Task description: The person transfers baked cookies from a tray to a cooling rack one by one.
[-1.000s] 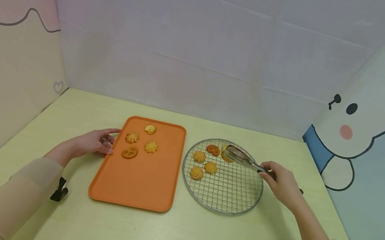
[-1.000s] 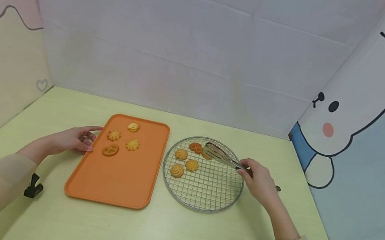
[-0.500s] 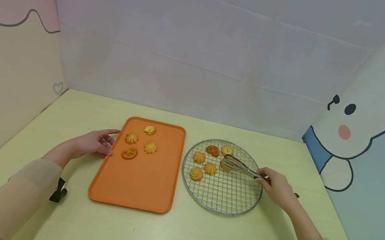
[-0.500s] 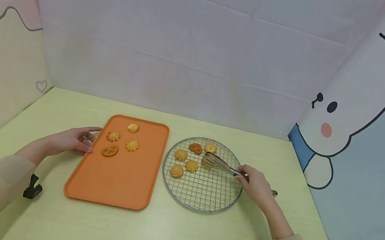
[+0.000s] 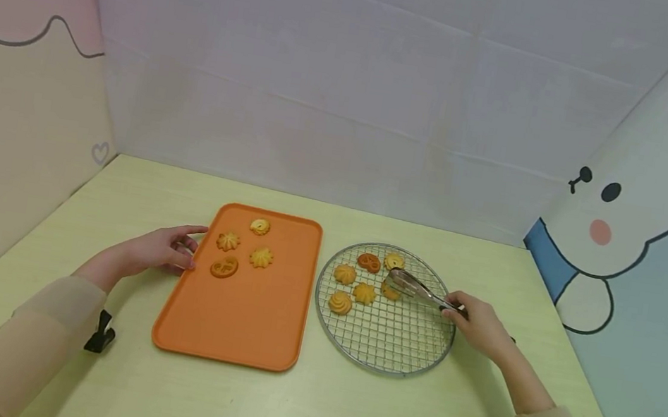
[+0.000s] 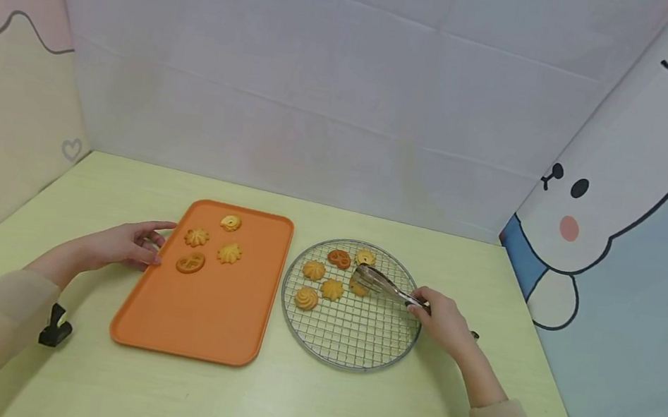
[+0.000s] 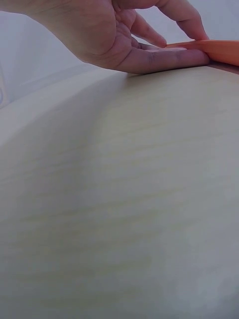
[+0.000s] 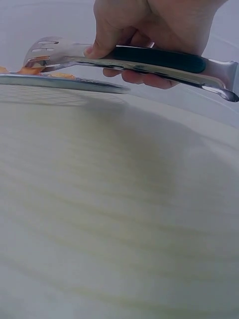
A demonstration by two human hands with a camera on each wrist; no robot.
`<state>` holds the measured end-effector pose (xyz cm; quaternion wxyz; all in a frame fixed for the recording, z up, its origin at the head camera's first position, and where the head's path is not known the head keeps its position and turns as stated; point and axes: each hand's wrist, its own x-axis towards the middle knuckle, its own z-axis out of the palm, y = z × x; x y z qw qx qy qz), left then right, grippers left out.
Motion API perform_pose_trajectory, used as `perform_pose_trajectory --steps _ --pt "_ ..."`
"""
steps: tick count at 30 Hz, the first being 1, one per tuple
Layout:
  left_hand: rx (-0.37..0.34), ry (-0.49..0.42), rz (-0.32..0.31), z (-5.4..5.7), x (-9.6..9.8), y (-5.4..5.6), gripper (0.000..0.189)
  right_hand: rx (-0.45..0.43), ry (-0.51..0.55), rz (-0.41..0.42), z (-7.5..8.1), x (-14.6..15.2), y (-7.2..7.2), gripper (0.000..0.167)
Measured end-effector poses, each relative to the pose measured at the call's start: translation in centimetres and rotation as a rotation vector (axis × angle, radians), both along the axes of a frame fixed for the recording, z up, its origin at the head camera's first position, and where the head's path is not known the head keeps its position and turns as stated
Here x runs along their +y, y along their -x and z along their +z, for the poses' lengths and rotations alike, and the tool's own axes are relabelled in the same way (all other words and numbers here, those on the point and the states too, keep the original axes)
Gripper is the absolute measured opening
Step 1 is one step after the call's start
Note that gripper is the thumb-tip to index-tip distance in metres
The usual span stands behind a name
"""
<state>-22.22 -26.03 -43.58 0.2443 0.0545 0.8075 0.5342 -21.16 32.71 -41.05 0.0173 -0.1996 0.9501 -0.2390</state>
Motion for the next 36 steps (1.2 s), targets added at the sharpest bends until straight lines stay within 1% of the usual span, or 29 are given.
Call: perform_pose_trajectory --steps 3,9,16,21,29,36 --pt "-0.002 -0.003 -0.003 0.07 -0.01 -0.03 0.084 -0.007 0.000 0.008 -0.07 0.07 0.23 0.015" --pt "-0.009 -0.009 -0.001 0.20 0.10 -0.06 0.084 -0.006 0.004 -0.005 -0.38 0.20 0.57 0.016" --pt "-0.004 -0.002 -0.001 0.25 0.14 -0.03 0.083 -0.030 0.000 -0.026 -0.67 0.34 0.53 0.019" --pt "0.006 0.004 -0.010 0.37 0.31 -0.13 0.083 -0.043 0.002 -0.029 -0.57 0.31 0.41 0.024" --pt "0.003 0.002 -0.009 0.33 0.45 -0.15 0.081 -0.012 0.024 -0.052 -0.32 0.37 0.10 0.026" --pt "0.012 -0.003 -0.009 0.25 0.39 -0.23 0.082 -0.018 0.037 -0.050 0.28 0.28 -0.21 0.032"
